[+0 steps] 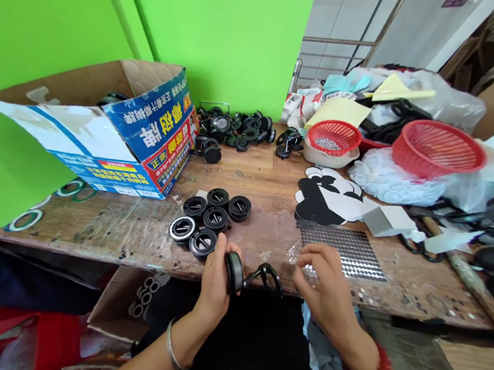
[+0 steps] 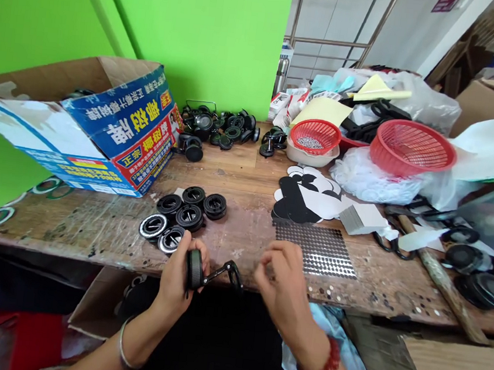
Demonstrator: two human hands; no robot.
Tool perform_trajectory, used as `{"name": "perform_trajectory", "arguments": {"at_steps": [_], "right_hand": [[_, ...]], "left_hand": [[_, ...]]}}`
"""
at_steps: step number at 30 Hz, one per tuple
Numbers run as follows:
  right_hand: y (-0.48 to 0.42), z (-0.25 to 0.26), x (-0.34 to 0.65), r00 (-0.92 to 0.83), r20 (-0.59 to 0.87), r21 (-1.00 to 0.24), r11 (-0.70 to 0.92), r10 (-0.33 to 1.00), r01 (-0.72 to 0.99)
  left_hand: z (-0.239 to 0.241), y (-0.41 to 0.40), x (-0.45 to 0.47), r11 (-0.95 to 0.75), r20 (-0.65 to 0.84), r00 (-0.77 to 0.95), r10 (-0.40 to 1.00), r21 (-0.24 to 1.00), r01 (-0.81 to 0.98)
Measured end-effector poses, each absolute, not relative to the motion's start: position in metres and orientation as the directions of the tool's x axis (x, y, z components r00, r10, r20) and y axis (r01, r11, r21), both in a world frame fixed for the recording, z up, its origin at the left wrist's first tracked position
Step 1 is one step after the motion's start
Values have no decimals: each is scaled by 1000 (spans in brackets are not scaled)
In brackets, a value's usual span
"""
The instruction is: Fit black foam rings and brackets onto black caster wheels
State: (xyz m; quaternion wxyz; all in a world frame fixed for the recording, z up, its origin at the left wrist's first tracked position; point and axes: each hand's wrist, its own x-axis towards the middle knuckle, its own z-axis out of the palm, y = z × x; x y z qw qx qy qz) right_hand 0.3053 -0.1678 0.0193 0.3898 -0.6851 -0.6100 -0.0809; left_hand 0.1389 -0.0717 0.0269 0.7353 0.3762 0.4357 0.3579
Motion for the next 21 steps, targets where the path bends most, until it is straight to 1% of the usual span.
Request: {"name": "perform_trajectory", "arguments": {"at_steps": [3, 5, 9, 12, 15, 18, 20, 21], "right_hand": [[-166, 35, 267, 193, 603, -503, 182, 774, 845], [-163, 37, 250, 178, 597, -536, 225, 782, 814], [-158, 31, 240, 177, 575, -565, 231, 799, 792], [-159, 29, 242, 157, 554, -563, 229, 817, 794], [-159, 32, 243, 133, 561, -549, 247, 817, 798], [-161, 35, 244, 98, 582, -510, 268, 807, 817], [-165, 35, 244, 49, 598, -451, 285, 800, 846], [-169, 35, 245, 6, 604, -403, 299, 797, 865]], "left_hand": [[24, -74, 140, 416, -345, 334, 877, 894, -168], [24, -75, 141, 383, -317, 326, 891, 910, -162], [25, -76, 141, 328, -267, 316, 910, 932, -156], [22, -78, 142, 339, -281, 318, 905, 930, -141], [17, -80, 143, 353, -296, 321, 900, 925, -137], [13, -81, 144, 356, -302, 308, 902, 924, -139], [13, -80, 143, 377, -319, 295, 901, 912, -163], [14, -79, 143, 395, -332, 297, 895, 901, -182]]}}
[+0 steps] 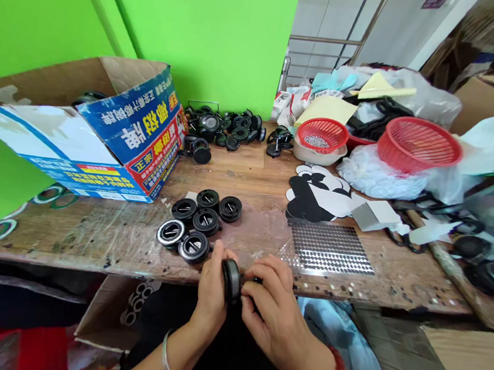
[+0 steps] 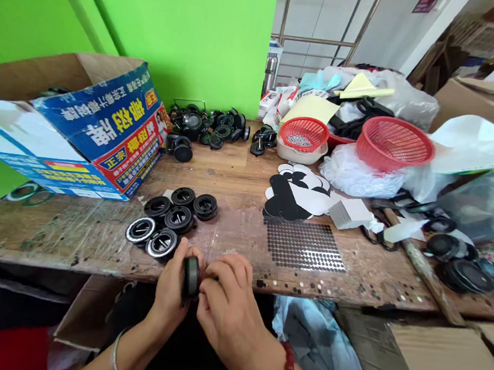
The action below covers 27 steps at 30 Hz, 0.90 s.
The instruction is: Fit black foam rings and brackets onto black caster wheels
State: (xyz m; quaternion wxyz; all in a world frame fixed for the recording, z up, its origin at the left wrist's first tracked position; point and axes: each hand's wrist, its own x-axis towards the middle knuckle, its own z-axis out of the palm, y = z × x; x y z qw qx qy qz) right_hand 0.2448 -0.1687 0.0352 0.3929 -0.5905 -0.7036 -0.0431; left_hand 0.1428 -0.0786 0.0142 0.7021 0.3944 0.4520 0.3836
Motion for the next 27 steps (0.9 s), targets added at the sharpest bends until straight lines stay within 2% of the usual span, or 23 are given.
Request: {"name": "perform_trajectory", "arguments": {"at_steps": [4, 6, 9, 12, 14, 17, 27], "right_hand": [[-187, 36, 244, -180, 546, -190, 331, 818, 924], [-194, 40, 245, -192, 484, -179, 311, 854, 933], [-193, 41, 261, -118, 451, -322, 285, 885, 903], [-182, 27, 297, 131, 524, -434, 132, 842, 891], [-172, 11, 325, 306, 532, -397, -86, 790, 914], [-161, -11, 353, 393, 478, -298, -276, 786, 914], [-146, -18, 356, 287, 439, -106, -268, 852, 957]], "left_hand": [[22, -72, 140, 476, -383, 366, 848, 854, -209], [23, -70, 139, 501, -400, 409, 820, 847, -176], [22, -72, 138, 513, -421, 451, 787, 853, -97], [19, -74, 138, 528, -450, 444, 775, 847, -62], [19, -74, 139, 531, -448, 426, 786, 842, -95], [21, -72, 141, 533, -439, 419, 795, 836, -135], [25, -69, 146, 533, -443, 375, 815, 826, -182]]}}
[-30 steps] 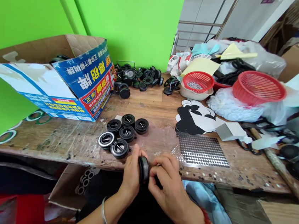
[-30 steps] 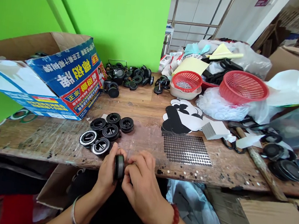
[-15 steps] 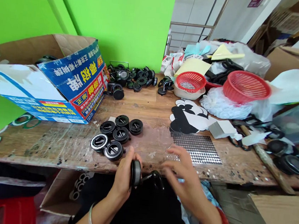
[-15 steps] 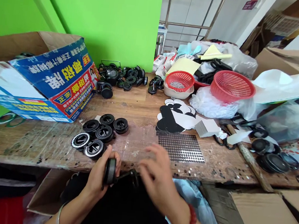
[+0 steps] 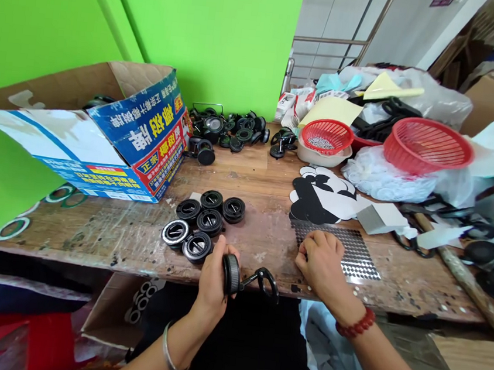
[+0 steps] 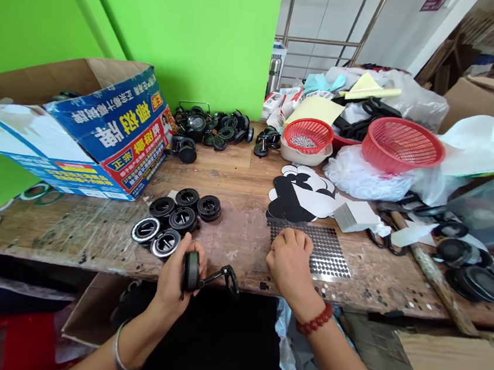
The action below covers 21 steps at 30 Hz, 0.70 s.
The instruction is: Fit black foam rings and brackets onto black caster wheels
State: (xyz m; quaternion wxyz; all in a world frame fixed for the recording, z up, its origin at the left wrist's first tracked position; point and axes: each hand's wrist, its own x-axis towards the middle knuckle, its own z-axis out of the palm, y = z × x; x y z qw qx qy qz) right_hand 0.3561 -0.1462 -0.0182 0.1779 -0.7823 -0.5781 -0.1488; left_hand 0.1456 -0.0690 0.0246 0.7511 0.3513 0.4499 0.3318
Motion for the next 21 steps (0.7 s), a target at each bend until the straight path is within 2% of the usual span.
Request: {"name": "perform_trajectory", "arguments": {"at_steps": [2, 4, 6, 8, 11, 18, 21], "right_hand": [[-148, -17, 354, 257, 454, -75, -250, 854, 965], [-151, -12, 348, 249, 499, -102, -229, 830, 968], [-155, -1, 336, 245, 573, -204, -154, 782, 967], [-158, 12, 319, 218, 625, -318, -10, 750, 948], [-159, 26, 290, 163, 644, -404, 151, 747, 902], [-153, 24, 266, 168, 592, -405, 111, 788, 907], [-156, 22, 265, 167, 574, -427, 119, 802, 896]], "left_hand": [[25, -68, 145, 515, -433, 351, 830, 837, -186], [26, -68, 145, 488, -418, 325, 849, 855, -177], [26, -68, 144, 455, -396, 301, 867, 877, -156], [26, -68, 144, 419, -372, 277, 886, 899, -132], [24, -70, 144, 381, -343, 262, 902, 918, -109], [24, -74, 144, 302, -267, 256, 929, 947, -108], [26, -75, 143, 327, -295, 224, 929, 937, -121]]}}
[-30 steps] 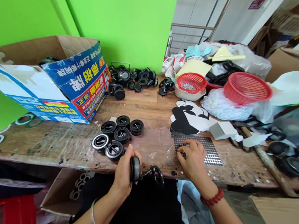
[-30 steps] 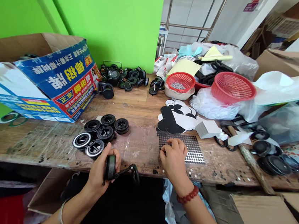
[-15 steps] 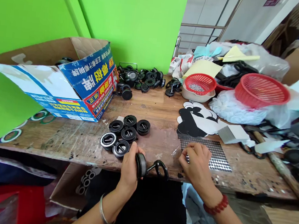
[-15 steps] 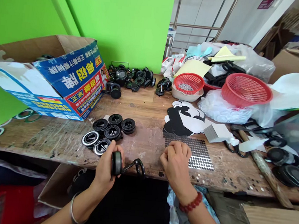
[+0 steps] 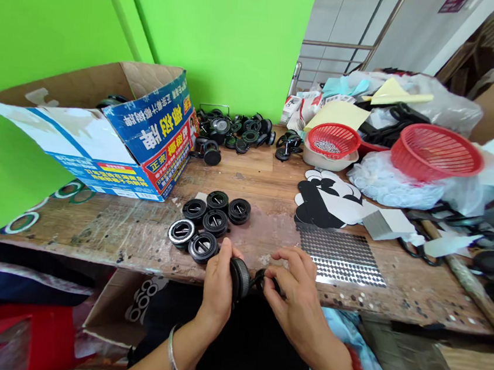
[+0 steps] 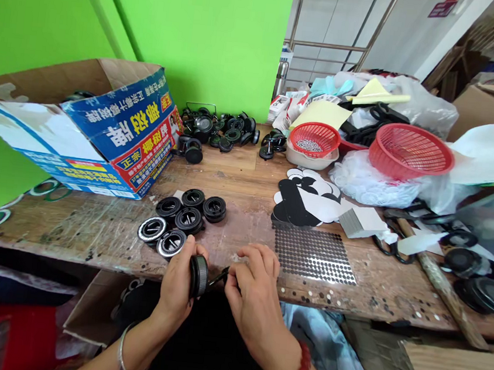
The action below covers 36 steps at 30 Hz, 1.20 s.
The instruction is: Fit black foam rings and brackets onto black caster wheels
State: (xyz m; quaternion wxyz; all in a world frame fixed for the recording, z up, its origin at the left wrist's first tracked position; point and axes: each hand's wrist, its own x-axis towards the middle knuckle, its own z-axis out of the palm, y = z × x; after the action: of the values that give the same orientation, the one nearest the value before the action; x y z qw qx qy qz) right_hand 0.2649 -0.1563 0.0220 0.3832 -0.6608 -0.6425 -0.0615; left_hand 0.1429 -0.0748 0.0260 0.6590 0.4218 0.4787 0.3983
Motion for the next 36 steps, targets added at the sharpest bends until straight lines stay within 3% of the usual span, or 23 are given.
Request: {"name": "perform_trajectory", "arguments": {"at_steps": [11, 16, 20, 23, 29, 32, 36], "right_hand": [[-184, 3, 256, 110, 467, -384, 89, 878, 919], [-182, 22, 273, 163, 448, -656, 199, 879, 728], [-176, 33, 281, 313, 399, -785, 145, 862, 602], [-172, 30, 278, 303, 434, -758, 162, 849, 632], [-172, 24, 269, 212, 589, -571, 216, 780, 792], [-170, 24, 268, 230, 582, -585, 205, 780, 785], [-168, 24, 267, 305, 500, -691, 161, 811, 705]], "left_hand": [[29, -68, 140, 418, -391, 184, 902, 897, -145], [29, -73, 141, 567, -482, 328, 813, 782, -258], [31, -74, 142, 543, -438, 351, 828, 782, -306], [30, -74, 142, 539, -440, 341, 831, 788, -297], [28, -74, 141, 506, -418, 315, 852, 810, -295], [30, -76, 142, 496, -419, 293, 859, 823, -278], [35, -78, 144, 456, -400, 256, 880, 861, -225]]}}
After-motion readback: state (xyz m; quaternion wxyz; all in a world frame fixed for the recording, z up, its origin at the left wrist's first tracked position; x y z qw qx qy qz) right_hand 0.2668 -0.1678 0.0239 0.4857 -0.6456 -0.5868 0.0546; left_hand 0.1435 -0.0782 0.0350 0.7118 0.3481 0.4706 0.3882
